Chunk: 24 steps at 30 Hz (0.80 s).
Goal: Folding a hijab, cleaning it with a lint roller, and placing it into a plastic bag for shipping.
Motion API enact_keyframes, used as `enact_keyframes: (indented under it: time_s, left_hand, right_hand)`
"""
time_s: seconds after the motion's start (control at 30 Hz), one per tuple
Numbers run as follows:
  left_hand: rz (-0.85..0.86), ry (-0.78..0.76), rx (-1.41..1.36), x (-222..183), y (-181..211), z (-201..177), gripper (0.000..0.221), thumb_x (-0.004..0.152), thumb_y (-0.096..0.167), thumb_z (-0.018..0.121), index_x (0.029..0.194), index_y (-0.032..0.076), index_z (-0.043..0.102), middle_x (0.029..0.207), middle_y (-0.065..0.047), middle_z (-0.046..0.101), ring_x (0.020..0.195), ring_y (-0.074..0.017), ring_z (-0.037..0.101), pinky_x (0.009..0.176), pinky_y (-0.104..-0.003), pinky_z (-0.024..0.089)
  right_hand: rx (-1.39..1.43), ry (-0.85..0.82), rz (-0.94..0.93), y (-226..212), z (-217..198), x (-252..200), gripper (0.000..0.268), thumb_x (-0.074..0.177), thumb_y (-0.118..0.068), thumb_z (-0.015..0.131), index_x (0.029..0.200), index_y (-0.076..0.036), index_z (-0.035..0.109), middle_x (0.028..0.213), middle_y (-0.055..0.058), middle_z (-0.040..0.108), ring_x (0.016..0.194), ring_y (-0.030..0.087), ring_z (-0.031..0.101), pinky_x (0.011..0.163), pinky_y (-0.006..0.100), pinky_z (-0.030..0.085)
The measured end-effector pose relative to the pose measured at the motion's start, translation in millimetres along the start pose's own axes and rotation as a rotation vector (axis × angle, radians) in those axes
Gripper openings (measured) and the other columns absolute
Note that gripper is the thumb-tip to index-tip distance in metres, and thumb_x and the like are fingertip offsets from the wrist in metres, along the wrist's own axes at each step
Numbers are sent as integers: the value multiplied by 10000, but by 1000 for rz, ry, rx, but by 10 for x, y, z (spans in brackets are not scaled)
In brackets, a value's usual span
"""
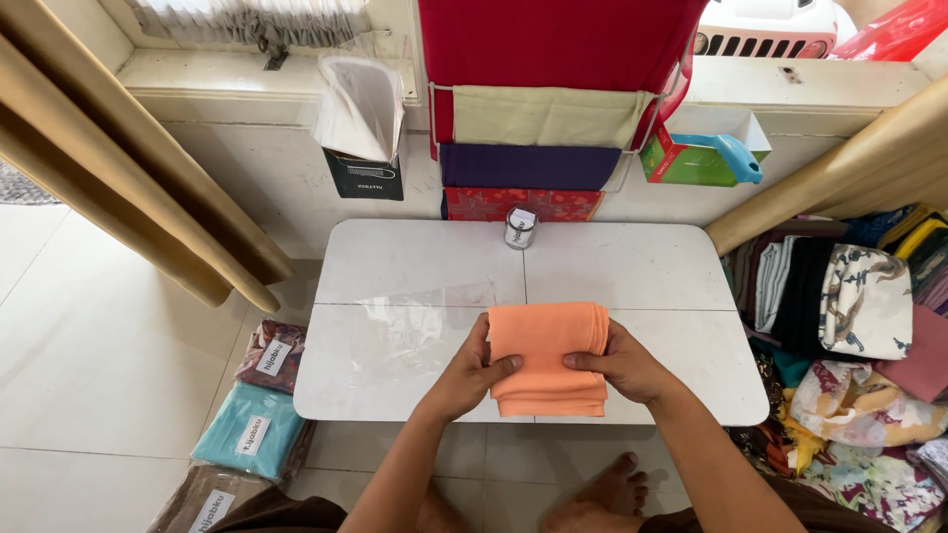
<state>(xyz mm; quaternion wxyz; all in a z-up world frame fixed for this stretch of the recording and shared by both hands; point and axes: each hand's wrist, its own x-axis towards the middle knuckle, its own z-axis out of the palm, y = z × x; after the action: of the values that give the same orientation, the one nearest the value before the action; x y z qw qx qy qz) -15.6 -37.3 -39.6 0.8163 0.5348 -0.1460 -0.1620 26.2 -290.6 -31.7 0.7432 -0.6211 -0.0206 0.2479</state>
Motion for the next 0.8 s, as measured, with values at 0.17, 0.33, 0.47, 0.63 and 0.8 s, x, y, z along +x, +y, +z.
enact_keyframes:
  time_s: [0.17, 0.33, 0.47, 0.63, 0.8]
  left_hand:
    - [14, 44, -87, 77, -252, -93, 398, 959, -20, 649, 1312, 136, 552, 1153, -84, 746, 1006, -131, 669, 846, -315, 581]
    - [-61, 150, -139, 151, -553, -236, 211, 942, -25, 674, 1136, 57, 690, 966, -132, 747, 801, -155, 673, 649, -291, 580]
    - [-115, 218, -109, 119, -218, -71, 298, 925, -48, 658, 1206, 39, 704, 987, -124, 745, 765, -148, 660, 613, -267, 578]
    - [-250, 174, 145, 133, -387, -74, 323, 850, -33, 595, 1118, 62, 749, 749, -36, 685, 588, -84, 621, 473, -188, 528]
    - [-362, 344, 115, 194, -458, -60, 327, 850, 37, 598, 1148, 66, 727, 834, -125, 693, 704, -193, 682, 609, -302, 623]
  right_hand:
    - [31, -71, -107, 219, -211, 110, 425, 778, 159, 750, 1156, -29, 702, 1086, 171, 792, 1003, 357, 763, 813, 486, 619]
    - [-74, -179, -139, 169, -287, 72, 278, 817, 22, 783, 1058, -54, 668, 1083, 137, 793, 996, 287, 747, 826, 432, 588]
    - [-216, -257, -143, 76, -266, 37, 379, 798, -44, 840, 1112, -50, 629, 1168, 118, 776, 1027, 239, 708, 884, 409, 556]
    - [-508, -311, -280, -49, 8, -42, 969, 506, -729, 903, 1113, -107, 474, 1440, 170, 643, 1274, 297, 622, 1073, 491, 414]
    - [-781, -218, -187, -4, 273, -88, 1440, 340, -580, 1038, 1515, -133, 335, 1450, 179, 602, 1347, 386, 559, 1127, 545, 404]
